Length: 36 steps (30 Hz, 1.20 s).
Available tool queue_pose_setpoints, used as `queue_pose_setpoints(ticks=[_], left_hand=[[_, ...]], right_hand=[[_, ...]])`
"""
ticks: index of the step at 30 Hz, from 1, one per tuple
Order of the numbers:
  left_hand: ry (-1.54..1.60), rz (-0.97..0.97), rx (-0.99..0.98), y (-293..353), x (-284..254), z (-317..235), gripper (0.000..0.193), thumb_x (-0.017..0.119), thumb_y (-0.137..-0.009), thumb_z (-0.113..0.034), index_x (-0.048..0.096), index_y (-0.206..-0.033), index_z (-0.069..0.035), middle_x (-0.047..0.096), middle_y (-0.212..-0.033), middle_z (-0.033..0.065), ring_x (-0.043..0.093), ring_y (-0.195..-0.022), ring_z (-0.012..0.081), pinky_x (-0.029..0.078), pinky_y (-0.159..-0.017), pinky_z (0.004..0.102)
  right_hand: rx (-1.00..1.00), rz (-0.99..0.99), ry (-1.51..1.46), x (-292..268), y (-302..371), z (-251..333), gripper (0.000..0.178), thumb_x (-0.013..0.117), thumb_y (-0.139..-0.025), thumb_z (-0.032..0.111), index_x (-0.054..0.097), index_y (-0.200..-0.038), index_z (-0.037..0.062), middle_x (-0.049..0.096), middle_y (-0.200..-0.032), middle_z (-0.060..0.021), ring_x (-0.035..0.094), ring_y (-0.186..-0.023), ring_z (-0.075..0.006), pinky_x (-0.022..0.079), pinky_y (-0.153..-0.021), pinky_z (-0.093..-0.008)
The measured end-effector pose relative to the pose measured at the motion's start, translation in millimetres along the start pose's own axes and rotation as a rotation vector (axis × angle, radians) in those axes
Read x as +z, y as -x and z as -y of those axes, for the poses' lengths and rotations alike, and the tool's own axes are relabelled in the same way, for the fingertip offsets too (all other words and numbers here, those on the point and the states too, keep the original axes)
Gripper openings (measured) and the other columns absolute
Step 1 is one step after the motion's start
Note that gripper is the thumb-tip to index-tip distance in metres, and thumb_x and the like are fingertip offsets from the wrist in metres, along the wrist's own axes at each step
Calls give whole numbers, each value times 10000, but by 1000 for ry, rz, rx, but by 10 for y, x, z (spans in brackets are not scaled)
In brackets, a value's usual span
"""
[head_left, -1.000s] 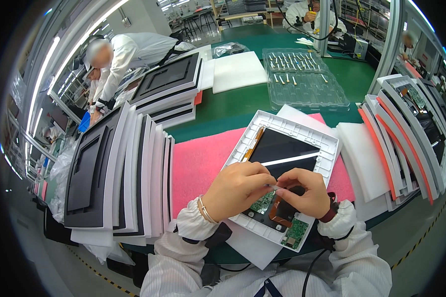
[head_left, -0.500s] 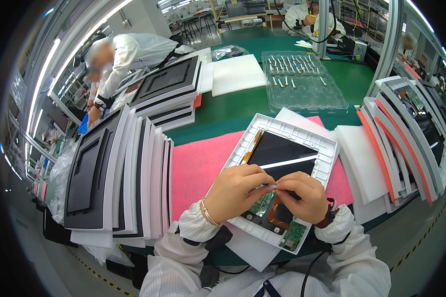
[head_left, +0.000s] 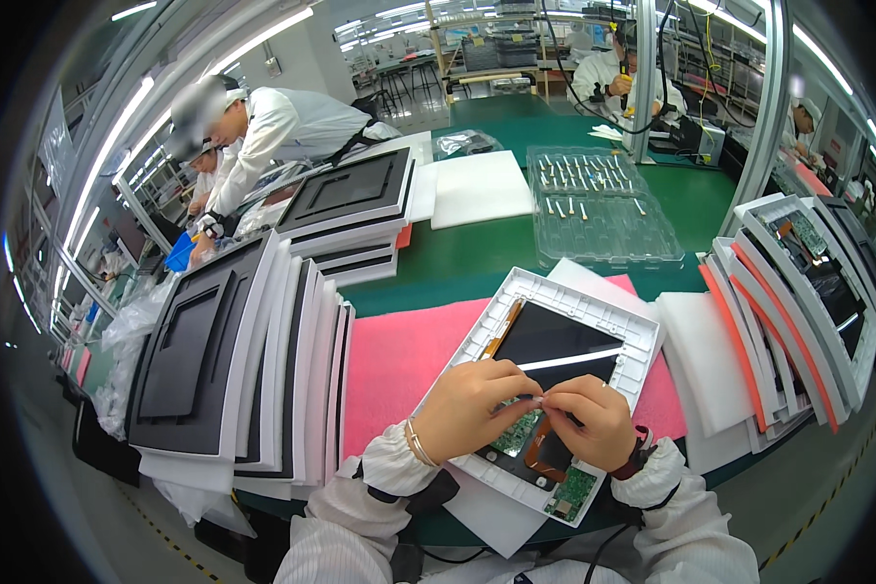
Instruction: The person assembles an electronic device by connecting a ribbon cable to a circuit board, placing a black back cover over the assembly, and securing it. They then flip the unit and place a white protective sheet over the screen before stacking the finished unit.
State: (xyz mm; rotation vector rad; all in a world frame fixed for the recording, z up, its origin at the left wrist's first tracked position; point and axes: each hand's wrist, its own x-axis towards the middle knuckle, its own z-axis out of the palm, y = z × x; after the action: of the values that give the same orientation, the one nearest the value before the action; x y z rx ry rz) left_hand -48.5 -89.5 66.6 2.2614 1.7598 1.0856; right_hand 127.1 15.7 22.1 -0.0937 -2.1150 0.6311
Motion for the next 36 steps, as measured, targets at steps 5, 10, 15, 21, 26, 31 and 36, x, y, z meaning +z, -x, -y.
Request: queue_pose_setpoints(ticks=[5,10,15,21,26,31,36], left_hand=[[12,-6,0,13,-21,7,148,744,-767,-96,693,-904,-75,660,-831,82,648,-729,252,498,-612,328],[2,-9,7,10,12,35,149,742,-768,-90,693,-908,-70,660,-841,84,649,-738,254,501,-620,334],[29,1,-20,29,34,22,155,745,-764,-81,695,-910,-66,657,-846,85,649,-755,253,501,-630,330],[39,-50,6,20,66,27,115,715,-792,-128,693,-900,-97,634,-802,44,620,-714,240,482,-610,338],[56,-57,6,28,65,29,117,717,-786,-126,688,-896,-96,624,-791,41,618,-712,243,479,-606,339],[30,-2,-26,24,23,26,239,732,-770,-82,666,-999,-65,643,-872,88,636,-773,256,495,-651,338],[27,-80,-124,65,-224,-435,449,723,-763,-42,585,-1190,-29,633,-1020,132,631,-904,295,498,-759,356]], right_hand=[[-19,-6,23,4,1,-4,194,722,-712,-64,652,-872,22,658,-858,-98,648,-729,-239,515,-606,-311],[-5,-19,16,-8,-5,2,178,712,-706,-41,656,-864,17,650,-851,-82,639,-750,-242,518,-624,-327],[0,-16,11,7,-6,19,183,717,-709,-37,662,-874,20,652,-850,-81,638,-755,-242,516,-628,-327],[6,-12,17,-3,2,13,186,722,-711,-32,663,-881,18,653,-858,-86,638,-765,-248,519,-642,-332],[-10,-5,20,-1,-6,12,195,723,-710,-31,660,-888,16,650,-870,-91,639,-775,-253,520,-647,-336],[-18,0,50,4,-8,16,192,716,-714,-37,650,-886,19,646,-866,-96,637,-769,-263,518,-644,-342],[82,2,29,-103,20,8,151,698,-742,-42,638,-870,10,647,-853,-99,639,-730,-255,514,-614,-334]])
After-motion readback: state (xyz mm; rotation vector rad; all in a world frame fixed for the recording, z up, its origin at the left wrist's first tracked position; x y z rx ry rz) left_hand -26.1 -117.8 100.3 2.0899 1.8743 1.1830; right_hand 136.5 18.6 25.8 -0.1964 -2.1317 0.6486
